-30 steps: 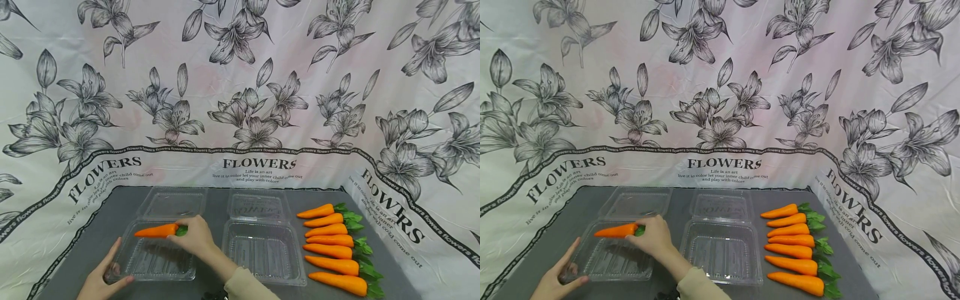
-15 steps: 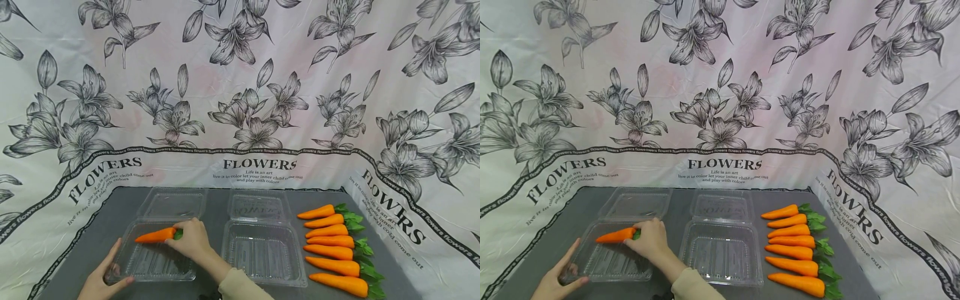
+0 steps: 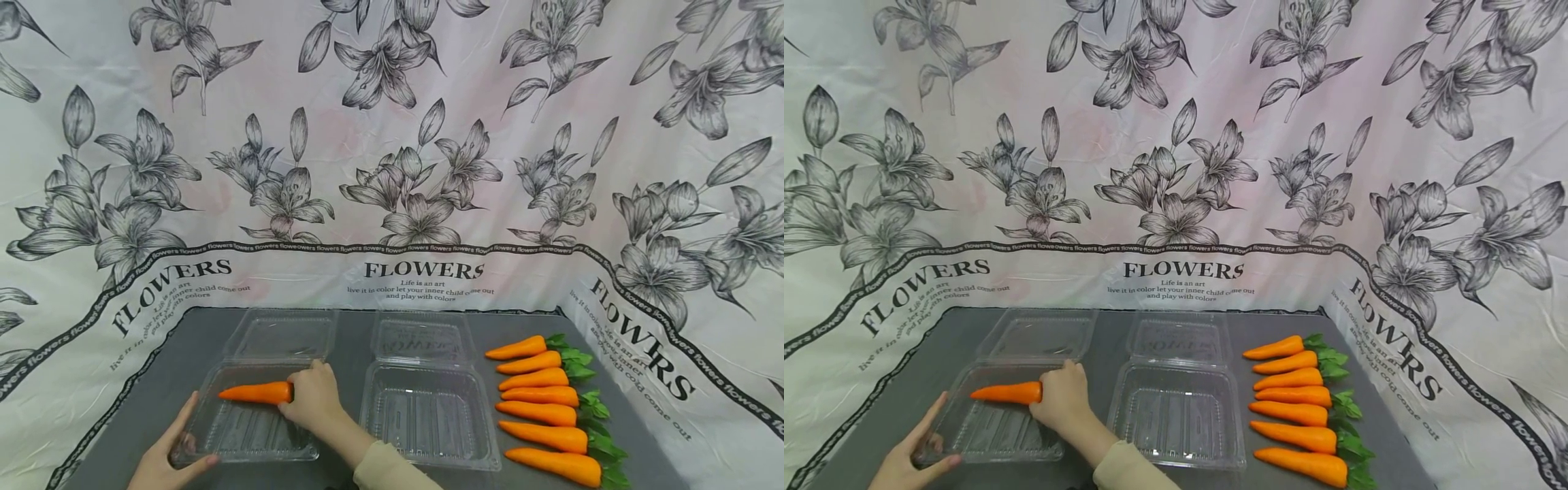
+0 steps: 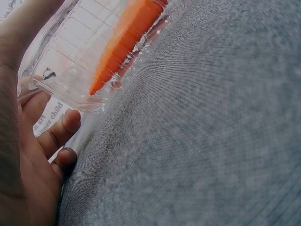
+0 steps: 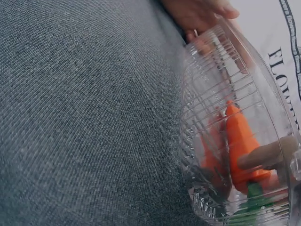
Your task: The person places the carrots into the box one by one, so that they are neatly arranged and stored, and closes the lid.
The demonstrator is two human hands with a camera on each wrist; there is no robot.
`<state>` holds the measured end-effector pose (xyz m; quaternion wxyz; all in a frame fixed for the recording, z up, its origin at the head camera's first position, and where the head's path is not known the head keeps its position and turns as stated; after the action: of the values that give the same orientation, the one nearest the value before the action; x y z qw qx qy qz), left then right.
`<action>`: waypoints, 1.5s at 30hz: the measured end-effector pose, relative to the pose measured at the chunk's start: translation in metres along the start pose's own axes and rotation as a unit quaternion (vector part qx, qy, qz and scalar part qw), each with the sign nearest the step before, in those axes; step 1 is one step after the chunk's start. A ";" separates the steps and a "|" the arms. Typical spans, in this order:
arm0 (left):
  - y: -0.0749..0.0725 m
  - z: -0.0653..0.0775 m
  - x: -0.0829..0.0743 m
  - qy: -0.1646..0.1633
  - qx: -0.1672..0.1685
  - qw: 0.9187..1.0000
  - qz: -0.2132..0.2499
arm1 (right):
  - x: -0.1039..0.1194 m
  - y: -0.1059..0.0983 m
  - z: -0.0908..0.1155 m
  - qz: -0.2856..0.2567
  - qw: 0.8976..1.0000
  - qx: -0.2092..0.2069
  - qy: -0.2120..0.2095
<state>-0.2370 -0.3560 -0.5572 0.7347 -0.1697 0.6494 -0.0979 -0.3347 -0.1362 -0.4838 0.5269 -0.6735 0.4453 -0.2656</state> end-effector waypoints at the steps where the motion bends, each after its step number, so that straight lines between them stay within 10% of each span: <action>1: 0.000 0.000 0.000 0.001 0.000 1.000 -0.001 | 0.000 0.000 0.000 0.003 1.000 0.001 0.002; 32: 0.002 -0.002 0.002 -0.028 0.008 1.000 -0.008 | -0.012 -0.017 0.004 -0.017 0.998 0.054 0.031; 45: 0.004 -0.003 0.008 -0.057 0.030 0.998 -0.002 | -0.031 -0.044 0.033 -0.185 0.980 0.075 0.029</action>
<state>-0.2395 -0.3555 -0.5663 0.7752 -0.1545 0.6028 -0.1088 -0.3079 -0.0912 -0.4492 0.5047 -0.6946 0.3073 -0.4104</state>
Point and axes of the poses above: each hand's wrist, its own z-axis away from the middle knuckle, its own y-axis out of the palm, x = y × z, the point moved 10 cm from there along -z, towards the middle knuckle, and after that the axes turned 15 degrees about z, right-handed, at the moved point
